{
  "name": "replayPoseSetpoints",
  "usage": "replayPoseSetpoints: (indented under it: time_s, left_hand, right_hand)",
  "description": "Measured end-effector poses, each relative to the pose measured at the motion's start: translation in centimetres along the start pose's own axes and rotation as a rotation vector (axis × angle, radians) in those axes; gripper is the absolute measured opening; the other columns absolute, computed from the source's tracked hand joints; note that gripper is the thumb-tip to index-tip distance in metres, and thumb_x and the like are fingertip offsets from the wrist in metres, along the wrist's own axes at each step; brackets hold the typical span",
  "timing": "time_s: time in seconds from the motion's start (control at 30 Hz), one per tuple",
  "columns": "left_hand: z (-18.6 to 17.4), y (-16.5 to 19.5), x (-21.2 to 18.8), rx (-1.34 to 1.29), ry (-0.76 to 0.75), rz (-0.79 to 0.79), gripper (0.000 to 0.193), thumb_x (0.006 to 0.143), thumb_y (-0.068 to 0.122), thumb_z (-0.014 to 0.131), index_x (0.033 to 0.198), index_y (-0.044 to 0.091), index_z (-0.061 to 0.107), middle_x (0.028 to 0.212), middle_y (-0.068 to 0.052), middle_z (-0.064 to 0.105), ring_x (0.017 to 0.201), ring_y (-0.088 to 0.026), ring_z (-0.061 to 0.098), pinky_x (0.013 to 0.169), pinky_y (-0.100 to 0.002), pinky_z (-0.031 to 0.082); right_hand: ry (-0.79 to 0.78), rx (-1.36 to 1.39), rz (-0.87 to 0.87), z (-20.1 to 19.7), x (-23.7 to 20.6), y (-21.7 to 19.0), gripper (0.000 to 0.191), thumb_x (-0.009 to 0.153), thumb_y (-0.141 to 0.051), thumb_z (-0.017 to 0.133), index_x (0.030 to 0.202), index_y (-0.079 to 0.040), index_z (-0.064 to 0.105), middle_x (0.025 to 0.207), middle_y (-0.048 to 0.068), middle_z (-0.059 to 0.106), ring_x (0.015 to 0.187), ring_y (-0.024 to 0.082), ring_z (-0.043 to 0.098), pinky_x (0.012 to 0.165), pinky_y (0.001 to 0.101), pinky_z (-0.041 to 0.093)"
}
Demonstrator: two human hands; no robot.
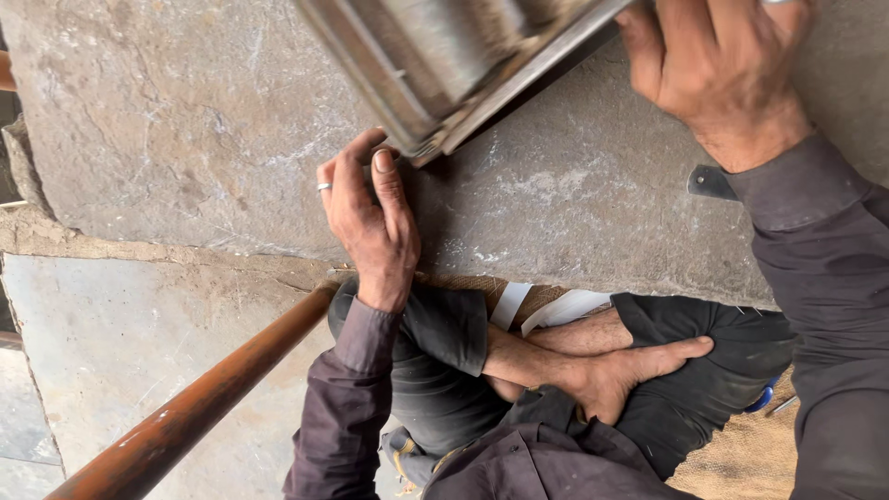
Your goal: The person sits on the floor and handles white plastic strips, folding and pressing the ends of strips by hand, then uses scissors to cut the strips into shorter pieces, placing cut pieces on their lap. They occasionally reach up to touch a metal machine housing on the step above.
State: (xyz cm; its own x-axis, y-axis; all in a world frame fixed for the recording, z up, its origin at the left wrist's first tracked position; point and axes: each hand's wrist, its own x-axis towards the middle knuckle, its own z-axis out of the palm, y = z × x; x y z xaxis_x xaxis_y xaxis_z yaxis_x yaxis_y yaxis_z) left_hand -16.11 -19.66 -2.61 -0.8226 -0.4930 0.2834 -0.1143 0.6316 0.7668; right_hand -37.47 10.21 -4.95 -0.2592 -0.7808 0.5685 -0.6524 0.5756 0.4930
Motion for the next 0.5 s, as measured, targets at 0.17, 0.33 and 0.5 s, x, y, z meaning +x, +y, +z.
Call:
replayPoseSetpoints:
  time_s: [0.17,0.33,0.5]
  left_hand:
    - [0.3,-0.2,0.1,0.033,0.005,-0.012,0.027,0.114,0.022,0.054,0.125,-0.001,0.065,0.115,-0.013,0.068,0.109,-0.027,0.058,0.099,-0.040,0.047]
    - [0.4,-0.4,-0.1,0.019,-0.008,-0.015,0.028,0.115,0.021,0.053,0.126,-0.001,0.065,0.115,-0.013,0.067,0.110,-0.027,0.058,0.099,-0.040,0.047]
    - [0.4,-0.4,-0.1,0.032,0.003,-0.005,0.028,0.115,0.023,0.053,0.126,-0.001,0.064,0.116,-0.013,0.067,0.111,-0.028,0.058,0.101,-0.040,0.047]
  right_hand:
    - [-0.089,-0.163,-0.074,0.5,0.8,-0.1,0.054,0.119,-0.049,0.040,0.153,-0.012,0.060,0.096,-0.001,0.065,0.135,0.022,0.049,0.114,0.0562,0.016]
    - [-0.188,-0.208,-0.060,0.8,0.0,0.1,0.052,0.119,-0.047,0.038,0.157,-0.013,0.050,0.112,-0.005,0.073,0.144,0.021,0.038,0.120,0.0525,0.004]
    - [-0.151,0.068,-0.008,1.5,-0.9,0.2,0.053,0.121,-0.038,0.035,0.154,0.000,0.047,0.112,0.008,0.073,0.143,0.027,0.042,0.117,0.0537,0.011]
